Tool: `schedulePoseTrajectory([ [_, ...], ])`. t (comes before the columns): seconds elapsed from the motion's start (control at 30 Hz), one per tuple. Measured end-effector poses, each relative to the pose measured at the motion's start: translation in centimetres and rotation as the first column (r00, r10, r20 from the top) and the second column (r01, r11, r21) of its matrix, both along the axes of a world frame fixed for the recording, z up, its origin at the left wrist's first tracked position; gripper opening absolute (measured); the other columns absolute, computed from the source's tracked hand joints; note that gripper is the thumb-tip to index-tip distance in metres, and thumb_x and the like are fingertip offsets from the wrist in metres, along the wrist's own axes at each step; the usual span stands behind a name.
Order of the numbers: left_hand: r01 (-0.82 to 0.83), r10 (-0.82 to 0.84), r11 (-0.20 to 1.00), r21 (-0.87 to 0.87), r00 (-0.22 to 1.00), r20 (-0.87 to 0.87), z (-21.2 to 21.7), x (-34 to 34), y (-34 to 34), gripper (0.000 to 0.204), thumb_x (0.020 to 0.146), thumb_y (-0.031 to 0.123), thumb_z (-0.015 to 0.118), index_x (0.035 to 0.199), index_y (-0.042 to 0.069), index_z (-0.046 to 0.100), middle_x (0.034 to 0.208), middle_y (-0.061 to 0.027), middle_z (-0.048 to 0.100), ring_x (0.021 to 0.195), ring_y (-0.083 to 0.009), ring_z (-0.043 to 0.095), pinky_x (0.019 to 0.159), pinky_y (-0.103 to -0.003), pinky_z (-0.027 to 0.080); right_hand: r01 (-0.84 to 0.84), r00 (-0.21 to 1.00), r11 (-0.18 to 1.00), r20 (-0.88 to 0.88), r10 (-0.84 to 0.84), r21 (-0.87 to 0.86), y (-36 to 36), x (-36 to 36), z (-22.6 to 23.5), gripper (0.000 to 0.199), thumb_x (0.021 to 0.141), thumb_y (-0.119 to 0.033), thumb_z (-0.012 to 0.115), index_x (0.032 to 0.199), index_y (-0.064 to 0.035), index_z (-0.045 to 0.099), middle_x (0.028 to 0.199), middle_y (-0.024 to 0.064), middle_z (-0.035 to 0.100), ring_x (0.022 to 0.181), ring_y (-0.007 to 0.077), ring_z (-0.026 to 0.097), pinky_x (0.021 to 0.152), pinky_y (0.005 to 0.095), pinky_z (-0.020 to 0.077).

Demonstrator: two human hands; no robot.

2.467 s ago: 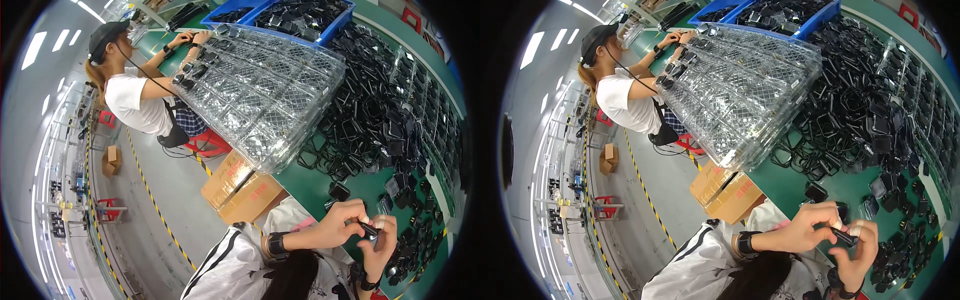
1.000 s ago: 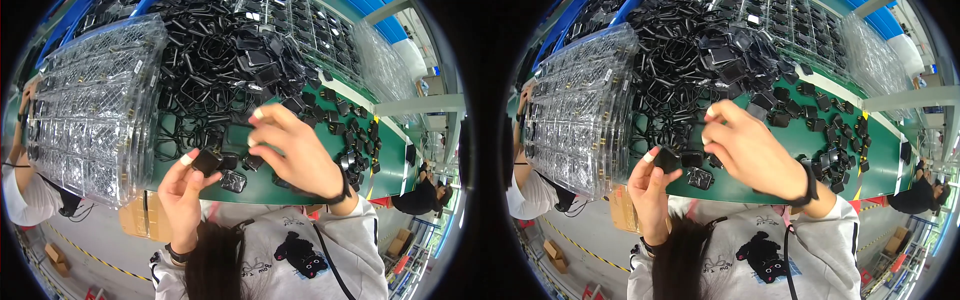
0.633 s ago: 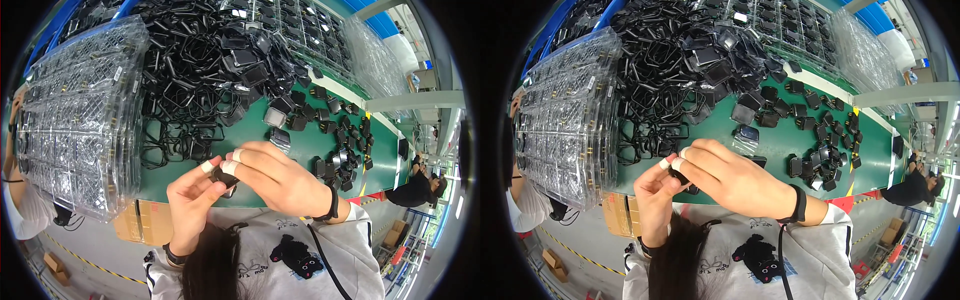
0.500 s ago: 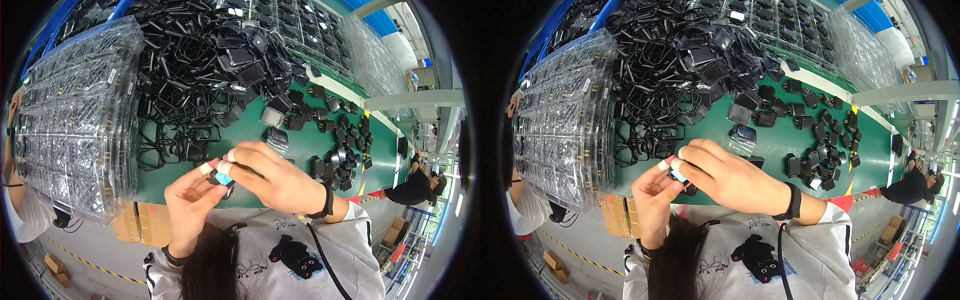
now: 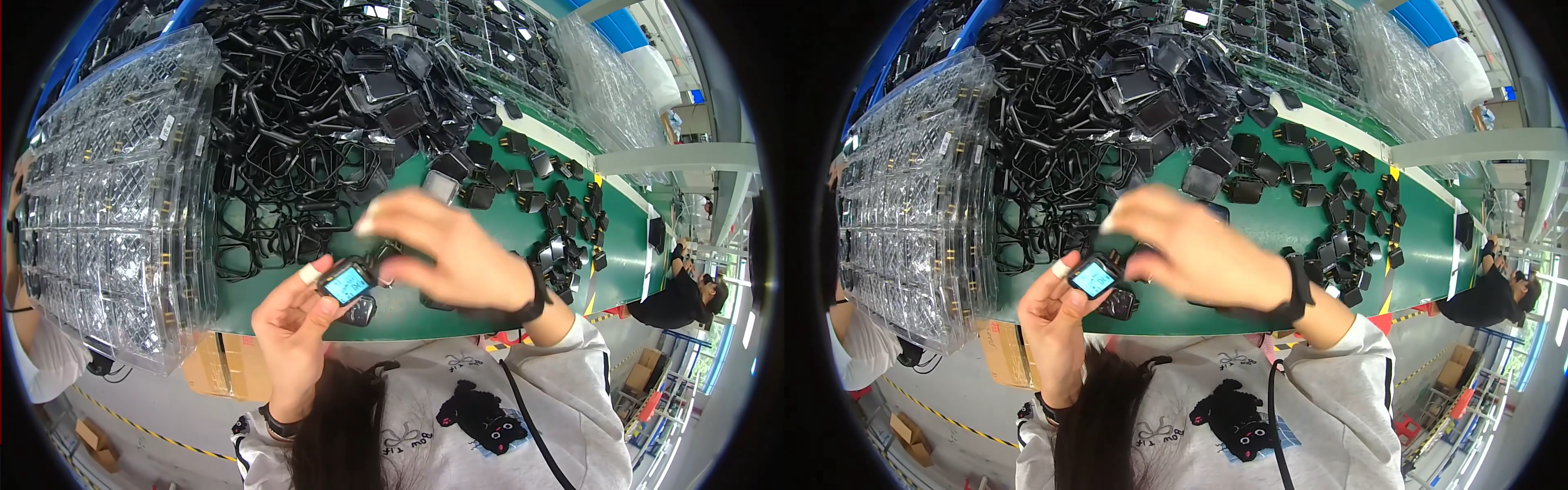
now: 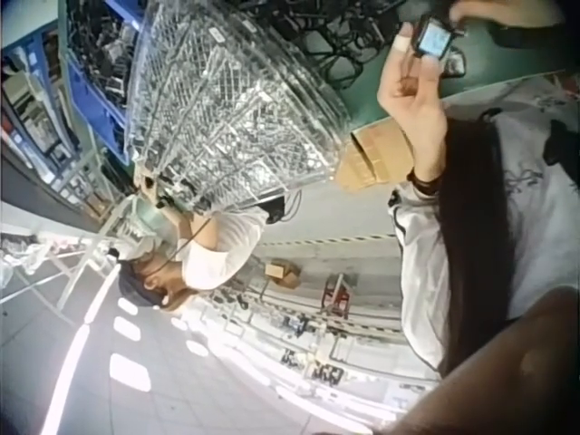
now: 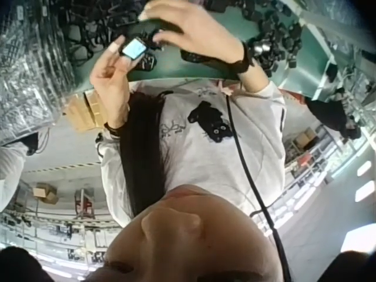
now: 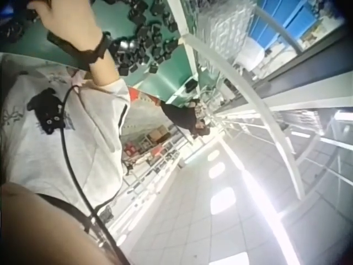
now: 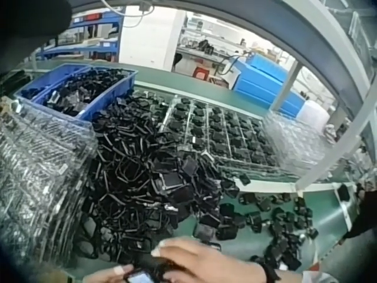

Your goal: Assemble and inspect smartwatch components on a production line.

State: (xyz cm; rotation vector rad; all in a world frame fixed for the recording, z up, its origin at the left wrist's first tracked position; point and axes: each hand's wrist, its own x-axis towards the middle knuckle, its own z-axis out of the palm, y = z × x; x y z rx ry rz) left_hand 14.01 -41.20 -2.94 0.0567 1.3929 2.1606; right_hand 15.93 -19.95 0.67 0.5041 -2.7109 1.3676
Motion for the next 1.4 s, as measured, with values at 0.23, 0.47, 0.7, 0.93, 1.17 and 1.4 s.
schedulePoseTrajectory([
  [0.23, -0.043, 0.045, 0.998, 0.055, 0.998, -0.044, 0.1, -0.5, -0.5, 0.042, 0.088, 0.005, 0.060, 0.126, -0.007, 0.047, 0.109, -0.0173, 0.061, 0.098, -0.0219, 0.063, 0.083, -0.039, 0.056, 0.137, 0.990, 0.915, -0.016, -0.141, 0.380, 2.3, -3.8, -1.6, 0.037, 0.067, 0.003, 0.068, 0.103, -0.0072, 0.065, 0.111, 0.0094, 0.051, 0.103, 0.0272, 0.049, 0.082, 0.0334, 0.0483],
  [0.47, -0.064, 0.064, 0.991, 0.115, 0.998, 0.006, 0.1, -0.4, -0.2, 0.038, 0.088, 0.004, 0.060, 0.123, -0.007, 0.049, 0.114, -0.0178, 0.057, 0.101, -0.0247, 0.061, 0.084, -0.043, 0.056, 0.078, 0.952, 0.896, -0.299, 0.063, 0.437, 3.0, -5.0, -1.8, 0.035, 0.067, 0.006, 0.066, 0.098, -0.0090, 0.068, 0.109, 0.0084, 0.053, 0.096, 0.0242, 0.052, 0.080, 0.0324, 0.0490],
  [0.7, -0.112, 0.111, 0.987, 0.112, 0.994, 0.012, 0.0, -0.4, -0.6, 0.036, 0.089, 0.003, 0.057, 0.123, -0.006, 0.048, 0.115, -0.0169, 0.055, 0.101, -0.0242, 0.060, 0.084, -0.043, 0.057, 0.137, 0.934, 0.980, -0.349, -0.079, 0.145, 2.3, -0.2, 1.0, 0.023, 0.070, 0.005, 0.066, 0.092, -0.0030, 0.069, 0.101, 0.0106, 0.064, 0.080, 0.0243, 0.066, 0.071, 0.0313, 0.0553],
  [0.93, -0.079, 0.076, 0.988, 0.131, 0.997, 0.029, 0.4, -0.4, 0.1, 0.037, 0.089, 0.003, 0.057, 0.123, -0.006, 0.047, 0.114, -0.0163, 0.055, 0.101, -0.0237, 0.061, 0.084, -0.042, 0.057, -0.057, 0.858, 0.997, -0.508, 0.074, 0.049, 0.5, 4.5, 5.8, 0.023, 0.066, 0.009, 0.067, 0.088, 0.0031, 0.066, 0.099, 0.0161, 0.065, 0.083, 0.0280, 0.068, 0.064, 0.0309, 0.0596],
  [1.17, -0.039, 0.035, 0.992, 0.116, 0.999, 0.042, 1.2, 0.0, 1.2, 0.036, 0.089, 0.005, 0.058, 0.122, -0.006, 0.047, 0.114, -0.0151, 0.056, 0.101, -0.0234, 0.061, 0.084, -0.042, 0.057, -0.072, 0.810, 0.987, -0.586, -0.026, -0.143, -0.1, 6.1, 6.0, 0.024, 0.061, 0.012, 0.069, 0.083, 0.0054, 0.062, 0.097, 0.0187, 0.063, 0.076, 0.0316, 0.067, 0.055, 0.0293, 0.0598],
  [1.4, -0.034, 0.026, 0.992, 0.119, 0.997, 0.067, 1.2, 0.6, 1.6, 0.035, 0.090, 0.005, 0.058, 0.122, -0.005, 0.048, 0.114, -0.0154, 0.056, 0.100, -0.0239, 0.061, 0.083, -0.042, 0.057, -0.039, 0.817, 0.995, -0.576, -0.019, -0.089, 0.5, 6.1, 5.7, 0.023, 0.061, 0.011, 0.070, 0.082, 0.0055, 0.062, 0.096, 0.0180, 0.062, 0.074, 0.0310, 0.067, 0.053, 0.0300, 0.0591],
])
